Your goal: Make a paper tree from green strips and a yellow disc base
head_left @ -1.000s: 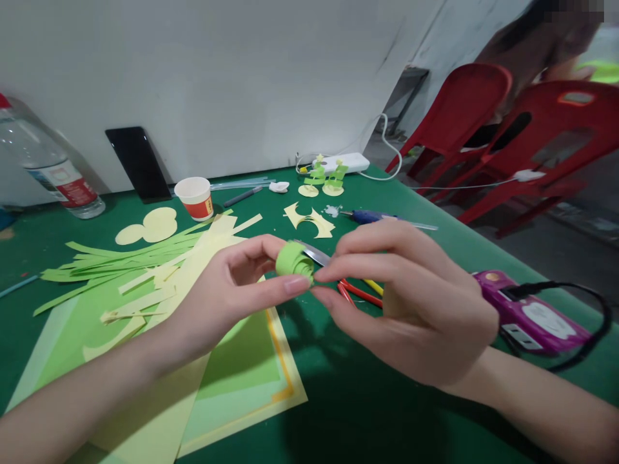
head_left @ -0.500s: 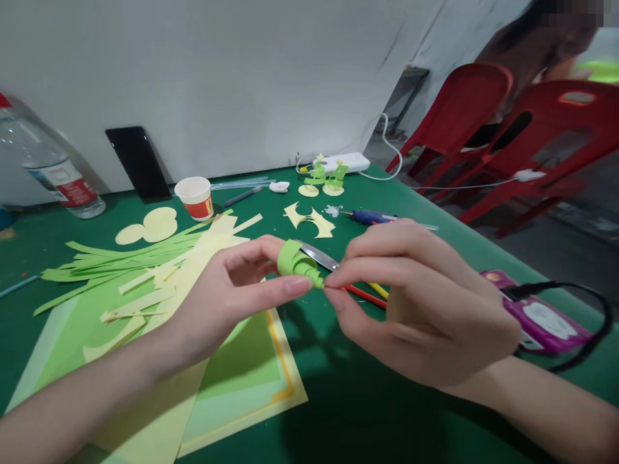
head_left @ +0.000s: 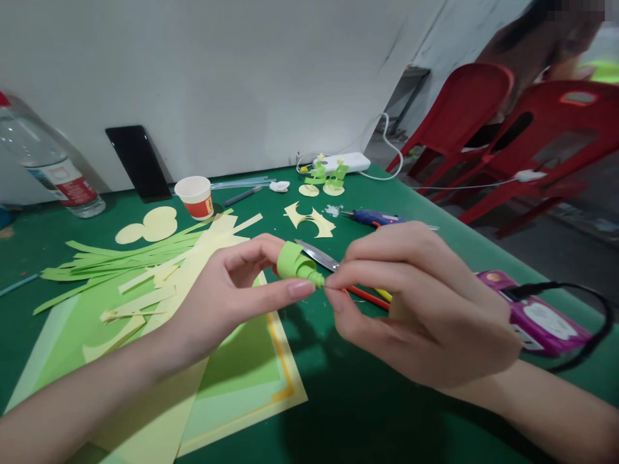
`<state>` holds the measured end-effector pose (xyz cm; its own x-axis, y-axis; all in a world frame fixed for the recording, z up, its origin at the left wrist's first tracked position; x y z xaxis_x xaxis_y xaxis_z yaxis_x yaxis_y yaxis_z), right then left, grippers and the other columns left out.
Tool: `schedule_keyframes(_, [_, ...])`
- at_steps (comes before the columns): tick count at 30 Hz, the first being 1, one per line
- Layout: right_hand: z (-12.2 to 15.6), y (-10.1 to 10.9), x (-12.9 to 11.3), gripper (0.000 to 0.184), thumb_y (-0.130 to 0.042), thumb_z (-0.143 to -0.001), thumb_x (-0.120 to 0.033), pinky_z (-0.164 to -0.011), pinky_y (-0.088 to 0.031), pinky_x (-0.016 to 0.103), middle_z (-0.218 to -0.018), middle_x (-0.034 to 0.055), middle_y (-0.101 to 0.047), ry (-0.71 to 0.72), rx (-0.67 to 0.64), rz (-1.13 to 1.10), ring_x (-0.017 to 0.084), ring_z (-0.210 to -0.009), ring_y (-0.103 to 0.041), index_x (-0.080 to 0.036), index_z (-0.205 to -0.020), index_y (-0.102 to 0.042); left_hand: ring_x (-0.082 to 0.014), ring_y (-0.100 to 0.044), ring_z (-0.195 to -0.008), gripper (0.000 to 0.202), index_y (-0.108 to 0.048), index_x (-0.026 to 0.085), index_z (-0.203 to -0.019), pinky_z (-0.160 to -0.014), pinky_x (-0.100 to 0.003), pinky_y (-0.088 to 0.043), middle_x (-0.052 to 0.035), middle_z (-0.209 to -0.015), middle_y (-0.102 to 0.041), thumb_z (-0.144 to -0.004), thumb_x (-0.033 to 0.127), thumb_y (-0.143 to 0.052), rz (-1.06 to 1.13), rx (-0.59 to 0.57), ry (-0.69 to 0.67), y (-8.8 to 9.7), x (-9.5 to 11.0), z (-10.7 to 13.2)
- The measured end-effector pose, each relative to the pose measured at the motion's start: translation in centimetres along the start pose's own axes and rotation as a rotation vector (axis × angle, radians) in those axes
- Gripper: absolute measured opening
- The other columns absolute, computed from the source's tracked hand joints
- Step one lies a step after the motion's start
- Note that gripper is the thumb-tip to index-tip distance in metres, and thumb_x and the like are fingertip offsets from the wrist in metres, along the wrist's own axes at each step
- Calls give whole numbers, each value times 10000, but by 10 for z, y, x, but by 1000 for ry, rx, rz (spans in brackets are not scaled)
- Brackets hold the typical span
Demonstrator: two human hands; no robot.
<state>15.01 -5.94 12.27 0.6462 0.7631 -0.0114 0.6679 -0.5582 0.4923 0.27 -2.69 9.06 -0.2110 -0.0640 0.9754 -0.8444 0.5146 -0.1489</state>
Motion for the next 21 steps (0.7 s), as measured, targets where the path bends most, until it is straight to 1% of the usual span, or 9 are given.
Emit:
schedule_keyframes(3, [-1,-2,0,192,-574,-680,-32,-520,-449,284,-622,24,-615,-23,-4,-26,131,-561,-560,-218,-658,-535,-90,-526,-769,68,-638,202,-704,-723,-205,-414,27,-781,-591,-741,179,-690,-32,9,-7,1,0,1])
schedule_keyframes(8, [2,-4,1,184,-557,-702,-27,-573,-465,286,-658,40,-602,-121,-12,-142,139,-628,-577,-207,-668,-540,-110,-526,-757,83,-627,190,-695,-711,-230,-421,10,-779,-595,-733,213,-697,-71,28,-13,1,2,0])
schedule_keyframes(13, [3,-5,4,170,-554,-701,-27,-605,-472,273,-699,35,-575,-213,-15,-281,126,-653,-556,-195,-706,-533,-104,-524,-760,75,-628,189,-699,-712,-217,-411,16,-789,-597,-744,205,-687,-71,18,-14,2,4,0])
schedule_keyframes(18, [3,-6,8,192,-529,-703,-15,-570,-466,257,-685,10,-549,-317,-39,-391,118,-635,-539,-206,-691,-514,-89,-509,-765,68,-624,191,-713,-716,-194,-405,23,-793,-581,-769,193,-663,-56,-10,-7,3,5,0])
schedule_keyframes(21, [2,-5,10,201,-516,-692,-8,-565,-461,264,-669,0,-535,-352,-21,-436,121,-638,-528,-209,-687,-508,-89,-504,-770,76,-617,193,-712,-721,-192,-403,24,-788,-567,-772,208,-662,-50,-2,-22,5,6,1])
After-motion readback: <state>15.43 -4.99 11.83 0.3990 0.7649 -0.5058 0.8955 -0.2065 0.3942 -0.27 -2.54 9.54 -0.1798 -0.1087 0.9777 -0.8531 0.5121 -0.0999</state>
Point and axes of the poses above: each hand's wrist, its own z-axis away from the middle knuckle, its own y-axis out of the back of the hand, x = y × z, the point moved 3 cm from there along -z, towards the middle knuckle
